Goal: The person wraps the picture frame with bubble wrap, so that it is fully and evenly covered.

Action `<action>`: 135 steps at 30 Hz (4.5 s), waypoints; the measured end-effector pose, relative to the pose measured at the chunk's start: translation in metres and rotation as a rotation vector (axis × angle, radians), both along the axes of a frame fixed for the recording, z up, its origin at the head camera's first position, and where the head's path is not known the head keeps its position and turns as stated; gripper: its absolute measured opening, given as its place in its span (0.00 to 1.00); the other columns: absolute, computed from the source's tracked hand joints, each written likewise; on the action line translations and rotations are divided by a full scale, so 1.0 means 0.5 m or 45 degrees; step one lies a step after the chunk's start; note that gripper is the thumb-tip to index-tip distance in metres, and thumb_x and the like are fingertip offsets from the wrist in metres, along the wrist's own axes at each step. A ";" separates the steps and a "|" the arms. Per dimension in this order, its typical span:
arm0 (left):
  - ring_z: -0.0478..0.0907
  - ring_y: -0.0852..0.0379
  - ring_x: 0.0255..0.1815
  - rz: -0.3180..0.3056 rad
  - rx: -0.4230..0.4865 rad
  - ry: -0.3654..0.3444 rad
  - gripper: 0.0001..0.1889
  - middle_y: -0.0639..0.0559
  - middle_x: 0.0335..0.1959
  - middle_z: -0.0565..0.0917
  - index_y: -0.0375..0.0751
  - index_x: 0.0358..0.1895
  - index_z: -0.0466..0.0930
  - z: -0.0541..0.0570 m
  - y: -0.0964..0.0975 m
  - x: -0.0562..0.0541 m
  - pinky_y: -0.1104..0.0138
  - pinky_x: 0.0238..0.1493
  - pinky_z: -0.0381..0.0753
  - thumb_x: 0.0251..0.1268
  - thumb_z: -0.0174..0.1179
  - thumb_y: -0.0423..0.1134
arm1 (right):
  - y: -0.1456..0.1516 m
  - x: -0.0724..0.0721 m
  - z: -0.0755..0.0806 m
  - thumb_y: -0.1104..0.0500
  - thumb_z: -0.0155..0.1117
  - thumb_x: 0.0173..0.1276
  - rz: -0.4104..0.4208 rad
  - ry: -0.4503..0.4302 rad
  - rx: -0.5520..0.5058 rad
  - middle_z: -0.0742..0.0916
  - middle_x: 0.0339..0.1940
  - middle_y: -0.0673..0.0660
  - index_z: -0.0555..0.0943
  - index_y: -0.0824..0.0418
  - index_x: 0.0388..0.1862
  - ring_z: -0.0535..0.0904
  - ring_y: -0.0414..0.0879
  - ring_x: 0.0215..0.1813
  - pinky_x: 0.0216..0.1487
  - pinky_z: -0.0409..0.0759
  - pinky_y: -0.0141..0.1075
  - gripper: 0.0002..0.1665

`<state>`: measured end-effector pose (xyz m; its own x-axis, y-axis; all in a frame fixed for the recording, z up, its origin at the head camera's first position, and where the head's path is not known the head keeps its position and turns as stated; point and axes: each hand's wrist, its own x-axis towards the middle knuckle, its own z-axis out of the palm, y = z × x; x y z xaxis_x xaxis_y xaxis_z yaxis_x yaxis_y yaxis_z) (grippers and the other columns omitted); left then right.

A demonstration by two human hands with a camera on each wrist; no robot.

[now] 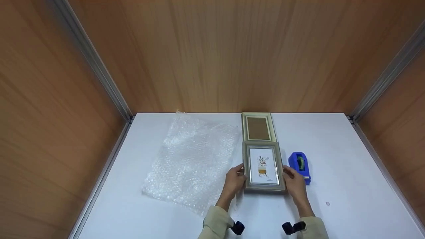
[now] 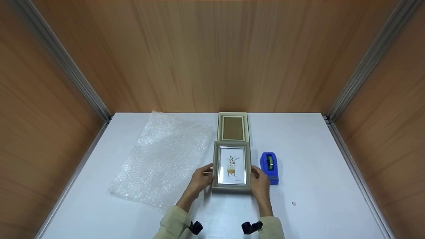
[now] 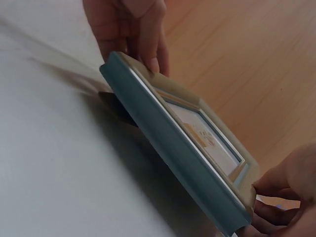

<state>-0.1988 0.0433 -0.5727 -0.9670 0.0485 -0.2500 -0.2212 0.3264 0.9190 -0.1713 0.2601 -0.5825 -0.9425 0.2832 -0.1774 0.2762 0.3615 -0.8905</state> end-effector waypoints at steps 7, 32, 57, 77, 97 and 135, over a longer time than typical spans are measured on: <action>0.79 0.58 0.44 -0.002 0.010 0.028 0.27 0.48 0.47 0.80 0.39 0.65 0.72 0.014 -0.018 -0.002 0.71 0.43 0.82 0.59 0.57 0.28 | -0.015 -0.009 0.013 0.64 0.50 0.74 -0.010 0.059 0.000 0.77 0.63 0.69 0.71 0.67 0.65 0.73 0.58 0.63 0.64 0.72 0.48 0.22; 0.81 0.53 0.46 0.118 0.126 0.093 0.27 0.42 0.49 0.81 0.39 0.65 0.72 0.052 -0.141 -0.027 0.66 0.46 0.83 0.59 0.58 0.28 | -0.126 -0.062 0.051 0.61 0.53 0.73 0.066 0.124 -0.123 0.79 0.61 0.64 0.74 0.64 0.63 0.76 0.54 0.62 0.64 0.74 0.46 0.21; 0.78 0.48 0.52 0.314 0.130 0.066 0.27 0.40 0.52 0.80 0.36 0.65 0.71 0.042 -0.253 -0.039 0.61 0.50 0.81 0.58 0.55 0.27 | -0.241 -0.121 0.045 0.65 0.58 0.69 0.166 0.199 -0.355 0.80 0.60 0.63 0.75 0.64 0.61 0.76 0.54 0.62 0.64 0.74 0.44 0.21; 0.78 0.47 0.54 0.459 0.092 -0.032 0.26 0.40 0.54 0.78 0.41 0.67 0.70 0.024 -0.324 -0.044 0.60 0.51 0.81 0.63 0.55 0.32 | -0.314 -0.160 0.018 0.63 0.58 0.69 0.371 0.216 -0.368 0.82 0.57 0.62 0.77 0.62 0.61 0.77 0.52 0.59 0.55 0.77 0.35 0.21; 0.76 0.41 0.58 0.548 0.084 -0.025 0.26 0.35 0.58 0.77 0.37 0.67 0.68 0.005 -0.361 -0.043 0.55 0.56 0.78 0.64 0.52 0.29 | -0.367 -0.180 0.003 0.68 0.53 0.62 0.416 0.128 -0.319 0.83 0.57 0.59 0.77 0.59 0.62 0.78 0.50 0.56 0.45 0.76 0.30 0.28; 0.79 0.44 0.54 0.652 0.123 -0.065 0.26 0.37 0.56 0.79 0.39 0.68 0.66 -0.009 -0.361 -0.029 0.59 0.51 0.81 0.67 0.51 0.31 | -0.408 -0.201 -0.021 0.67 0.51 0.68 0.450 0.151 -0.176 0.79 0.62 0.62 0.74 0.64 0.63 0.73 0.55 0.66 0.69 0.69 0.45 0.24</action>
